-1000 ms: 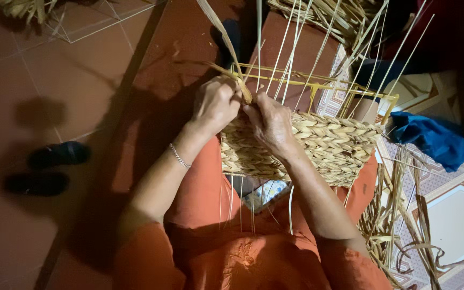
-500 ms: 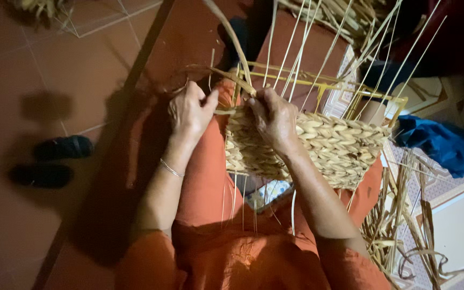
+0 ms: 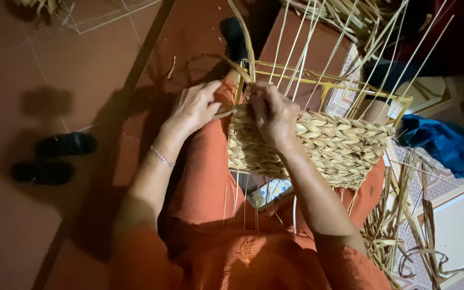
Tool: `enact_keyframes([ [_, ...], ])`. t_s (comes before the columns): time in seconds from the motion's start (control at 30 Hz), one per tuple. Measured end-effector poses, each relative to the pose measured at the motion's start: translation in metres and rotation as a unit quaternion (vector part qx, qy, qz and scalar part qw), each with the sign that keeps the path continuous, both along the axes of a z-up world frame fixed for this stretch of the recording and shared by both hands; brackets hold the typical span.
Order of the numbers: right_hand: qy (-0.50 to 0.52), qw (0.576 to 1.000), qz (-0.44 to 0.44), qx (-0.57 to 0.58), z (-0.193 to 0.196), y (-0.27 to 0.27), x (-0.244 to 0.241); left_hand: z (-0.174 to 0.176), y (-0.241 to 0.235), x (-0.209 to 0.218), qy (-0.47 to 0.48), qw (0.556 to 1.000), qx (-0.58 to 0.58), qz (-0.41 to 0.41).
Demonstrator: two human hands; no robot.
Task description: The person weaves a basket by hand, interlacing dried palm leaves through a yellow metal frame. They repeatedly pull and tuck the leaves to form a tight pattern, occasionally adjusting the frame and the woven section.
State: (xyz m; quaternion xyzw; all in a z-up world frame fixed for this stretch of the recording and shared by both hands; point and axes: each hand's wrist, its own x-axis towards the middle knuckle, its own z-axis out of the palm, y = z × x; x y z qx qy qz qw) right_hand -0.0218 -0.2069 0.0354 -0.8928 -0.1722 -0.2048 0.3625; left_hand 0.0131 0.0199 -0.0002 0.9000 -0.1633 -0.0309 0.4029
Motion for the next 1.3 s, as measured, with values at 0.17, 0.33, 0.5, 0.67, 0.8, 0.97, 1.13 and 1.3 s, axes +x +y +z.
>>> enact_keyframes([
  [0.17, -0.081, 0.987, -0.002, -0.142, 0.001, 0.007, -0.004, -0.019, -0.022, 0.023, 0.026, 0.966, -0.240, -0.088],
  [0.33, -0.070, 0.978, -0.006, -0.199, 0.007, 0.019, -0.011, -0.031, -0.031, 0.034, 0.298, 0.865, -0.380, -0.139],
  [0.5, -0.046, 0.973, -0.022, -0.225, 0.005, 0.026, -0.009, -0.019, -0.028, 0.027, 0.293, 0.781, -0.504, -0.224],
  [0.67, -0.028, 0.968, -0.033, -0.249, 0.003, 0.031, -0.004, -0.025, -0.034, 0.029, 0.283, 0.799, -0.500, -0.177],
  [0.8, 0.019, 0.963, -0.020, -0.268, 0.005, 0.028, -0.011, -0.053, -0.039, 0.028, 0.260, 0.834, -0.485, -0.053],
  [0.97, -0.054, 0.987, 0.021, -0.150, 0.014, 0.000, -0.036, -0.079, -0.023, 0.033, 0.269, 0.804, -0.527, 0.057],
  [1.13, 0.062, 0.997, -0.010, 0.040, 0.018, -0.053, -0.073, -0.063, 0.003, 0.024, 0.291, 0.678, -0.671, 0.074],
  [1.3, 0.093, 0.989, -0.083, 0.078, 0.025, -0.082, -0.092, -0.036, 0.015, 0.026, 0.145, 0.878, -0.455, -0.018],
])
